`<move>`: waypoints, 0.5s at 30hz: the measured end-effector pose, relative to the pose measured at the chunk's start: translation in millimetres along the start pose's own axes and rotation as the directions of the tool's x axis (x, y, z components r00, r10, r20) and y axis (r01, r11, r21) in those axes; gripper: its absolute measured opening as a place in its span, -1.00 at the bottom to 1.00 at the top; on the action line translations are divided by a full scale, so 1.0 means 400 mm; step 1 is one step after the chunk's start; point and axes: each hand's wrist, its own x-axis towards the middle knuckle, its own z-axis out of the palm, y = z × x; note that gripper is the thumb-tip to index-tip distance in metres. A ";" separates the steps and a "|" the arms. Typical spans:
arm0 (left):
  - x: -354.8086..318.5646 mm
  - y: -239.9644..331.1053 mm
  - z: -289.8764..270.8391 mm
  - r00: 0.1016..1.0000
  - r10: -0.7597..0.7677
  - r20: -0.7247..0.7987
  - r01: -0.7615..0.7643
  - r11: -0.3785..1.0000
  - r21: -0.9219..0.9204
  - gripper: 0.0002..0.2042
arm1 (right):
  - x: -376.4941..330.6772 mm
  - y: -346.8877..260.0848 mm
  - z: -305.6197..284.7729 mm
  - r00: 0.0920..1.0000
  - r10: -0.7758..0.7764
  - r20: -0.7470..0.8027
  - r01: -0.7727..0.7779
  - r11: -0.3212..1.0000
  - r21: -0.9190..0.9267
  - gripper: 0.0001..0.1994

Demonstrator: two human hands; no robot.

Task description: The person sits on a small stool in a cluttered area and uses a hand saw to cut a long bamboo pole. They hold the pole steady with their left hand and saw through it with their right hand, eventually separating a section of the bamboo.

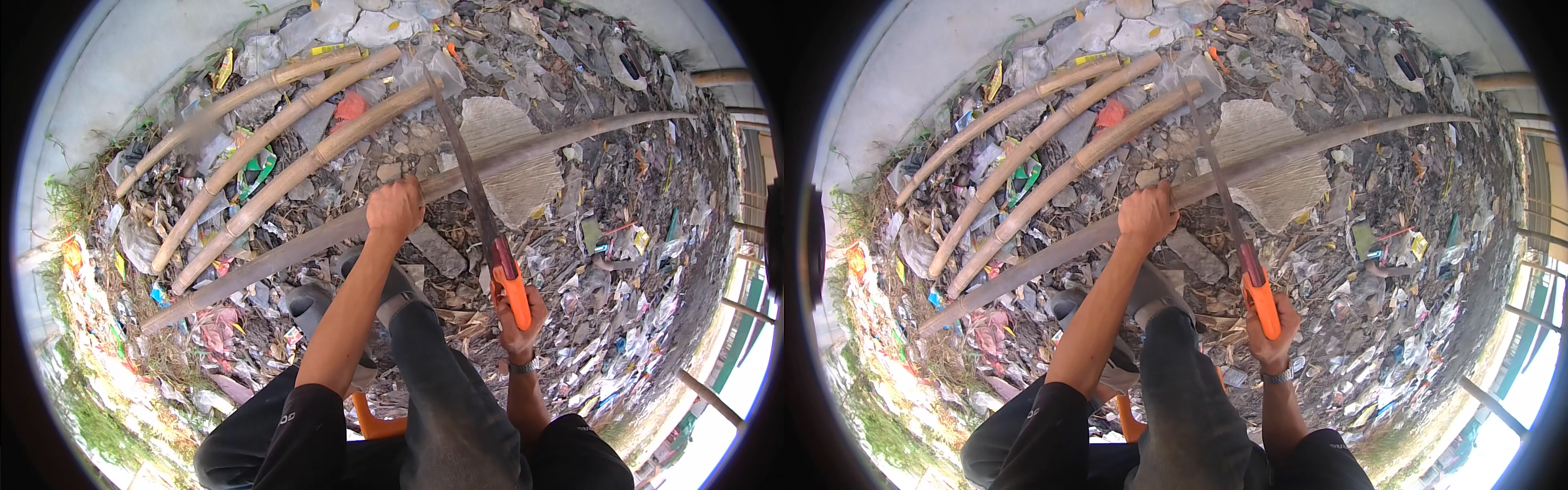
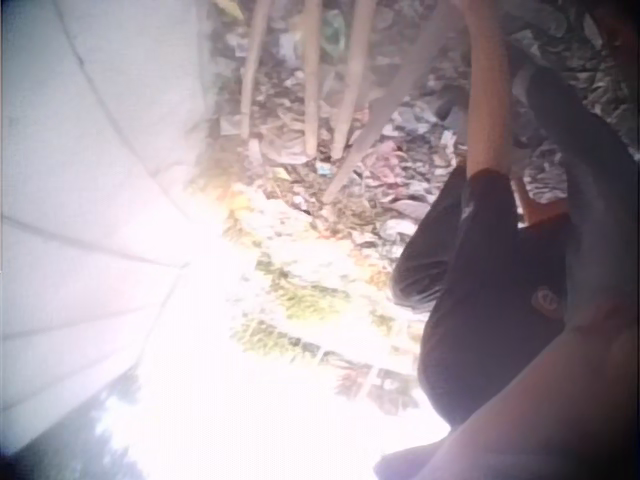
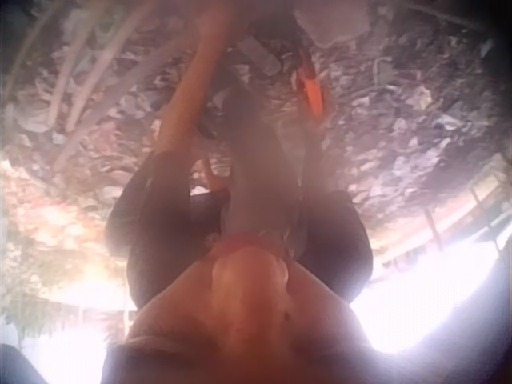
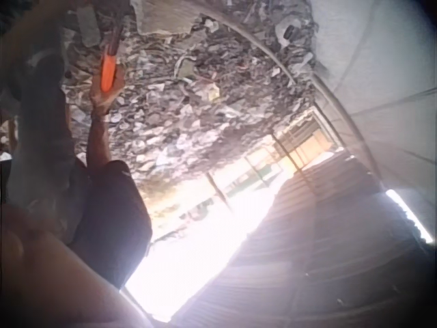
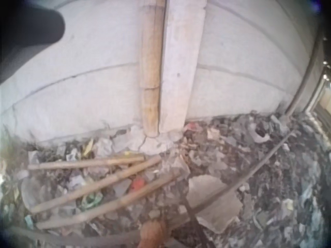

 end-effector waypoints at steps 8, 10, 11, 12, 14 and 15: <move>0.021 0.002 0.024 0.998 -0.060 -0.034 0.059 0.998 -0.025 -0.79 | 0.008 -0.012 0.016 0.999 -0.014 0.042 0.014 1.000 -0.001 -0.86; 0.019 0.004 0.018 0.998 -0.060 -0.027 0.060 0.998 -0.024 -0.79 | 0.005 -0.007 0.016 0.997 -0.032 0.071 0.033 0.999 -0.008 -0.86; 0.018 0.005 0.015 0.998 -0.052 -0.029 0.051 0.998 -0.021 -0.79 | 0.003 -0.004 0.017 0.996 -0.041 0.085 0.042 0.999 -0.010 -0.86; 0.016 0.006 0.014 0.999 -0.044 -0.032 0.044 0.999 -0.019 -0.79 | 0.001 0.001 0.019 0.996 -0.034 0.080 0.035 0.999 -0.020 -0.86; 0.017 0.007 0.012 0.999 -0.049 -0.020 0.048 0.999 -0.010 -0.78 | -0.004 0.010 0.022 0.997 -0.019 0.069 0.022 0.999 -0.040 -0.87; 0.018 0.007 0.011 0.999 -0.052 -0.017 0.052 0.999 -0.008 -0.78 | -0.003 0.008 0.022 0.997 -0.023 0.072 0.025 0.999 -0.031 -0.86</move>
